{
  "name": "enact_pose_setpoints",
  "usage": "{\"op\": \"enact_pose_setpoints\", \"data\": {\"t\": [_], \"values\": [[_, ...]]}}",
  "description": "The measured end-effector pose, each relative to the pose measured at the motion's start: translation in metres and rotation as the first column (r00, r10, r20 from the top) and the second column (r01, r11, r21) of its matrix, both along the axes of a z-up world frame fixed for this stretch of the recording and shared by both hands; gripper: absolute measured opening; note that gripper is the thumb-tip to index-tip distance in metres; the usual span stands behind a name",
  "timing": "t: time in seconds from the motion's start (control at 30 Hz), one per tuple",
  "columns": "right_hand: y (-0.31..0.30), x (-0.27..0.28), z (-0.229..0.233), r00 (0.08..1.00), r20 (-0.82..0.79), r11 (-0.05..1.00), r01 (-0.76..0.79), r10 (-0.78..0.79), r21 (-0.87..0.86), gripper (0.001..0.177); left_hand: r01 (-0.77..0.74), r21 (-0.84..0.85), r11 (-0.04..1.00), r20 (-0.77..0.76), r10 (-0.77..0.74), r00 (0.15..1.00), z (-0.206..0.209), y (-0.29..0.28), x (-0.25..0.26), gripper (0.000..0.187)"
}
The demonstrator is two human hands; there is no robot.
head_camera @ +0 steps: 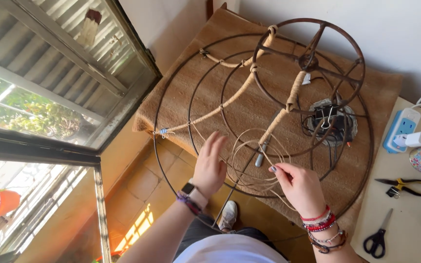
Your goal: Wrapping a metal frame with rope to assemble a decorative lampshade
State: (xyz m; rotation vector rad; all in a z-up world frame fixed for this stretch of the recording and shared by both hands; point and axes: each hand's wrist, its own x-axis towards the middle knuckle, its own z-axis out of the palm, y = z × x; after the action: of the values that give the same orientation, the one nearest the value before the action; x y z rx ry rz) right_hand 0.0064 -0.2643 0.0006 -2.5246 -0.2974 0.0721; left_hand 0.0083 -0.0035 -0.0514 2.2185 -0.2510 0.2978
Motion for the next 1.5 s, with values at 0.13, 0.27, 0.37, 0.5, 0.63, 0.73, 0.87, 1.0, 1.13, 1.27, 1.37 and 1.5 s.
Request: {"op": "enact_pose_setpoints", "data": {"t": [0.13,0.27,0.37,0.5,0.63,0.73,0.87,1.0,1.13,1.27,1.37,1.5], "values": [[-0.002,-0.004,-0.001,1.000,-0.019,1.000,0.023,-0.024,-0.013,0.023,0.413,0.523,0.746,-0.668,0.057,0.742,0.001,0.002,-0.004,0.052],[-0.005,0.005,-0.010,0.999,0.011,0.999,0.033,-0.033,-0.031,0.024,0.728,0.104,0.678,-0.767,-0.411,0.493,0.012,-0.018,-0.037,0.041],[-0.007,0.002,-0.020,0.996,0.078,0.992,0.051,-0.042,-0.112,0.021,0.707,0.083,0.702,-0.658,-0.494,0.568,0.033,-0.037,-0.051,0.033],[-0.004,0.020,-0.001,0.987,0.152,0.961,0.084,-0.044,-0.265,0.014,0.432,0.573,0.697,-0.599,-0.004,0.801,0.101,-0.018,-0.021,0.035],[0.012,0.049,-0.017,0.975,0.076,0.832,0.217,-0.207,-0.511,0.025,0.077,0.333,0.940,0.103,-0.117,0.988,0.085,-0.020,0.025,0.031],[0.018,0.083,-0.030,0.968,-0.056,0.844,0.185,-0.245,-0.503,0.028,0.340,-0.076,0.937,0.092,-0.333,0.938,0.048,-0.035,0.065,0.083],[0.042,0.118,-0.015,0.963,-0.237,0.928,0.033,-0.129,-0.371,0.020,0.529,-0.055,0.847,-0.065,-0.532,0.844,0.012,-0.035,0.093,0.048],[0.024,0.149,-0.063,0.915,-0.381,0.988,-0.150,0.133,-0.017,0.024,0.333,0.468,0.819,0.122,-0.433,0.893,0.029,-0.031,0.088,0.027],[0.034,0.109,-0.010,0.966,-0.199,0.982,-0.179,0.165,-0.055,0.016,0.165,0.609,0.775,0.270,-0.399,0.877,0.027,-0.017,0.070,0.011],[0.032,0.040,0.023,0.977,0.212,0.993,0.020,0.005,-0.113,0.027,0.190,0.542,0.819,0.253,-0.374,0.892,0.036,-0.005,0.017,0.007],[0.036,0.006,0.026,0.990,-0.051,0.970,0.142,-0.135,0.196,0.032,0.337,0.396,0.854,0.248,-0.453,0.856,0.059,-0.015,-0.028,0.012],[0.037,-0.004,0.024,0.677,-0.671,0.293,0.603,0.303,0.742,0.050,0.508,0.181,0.842,0.395,-0.535,0.747,0.082,-0.014,-0.039,0.023]]}}
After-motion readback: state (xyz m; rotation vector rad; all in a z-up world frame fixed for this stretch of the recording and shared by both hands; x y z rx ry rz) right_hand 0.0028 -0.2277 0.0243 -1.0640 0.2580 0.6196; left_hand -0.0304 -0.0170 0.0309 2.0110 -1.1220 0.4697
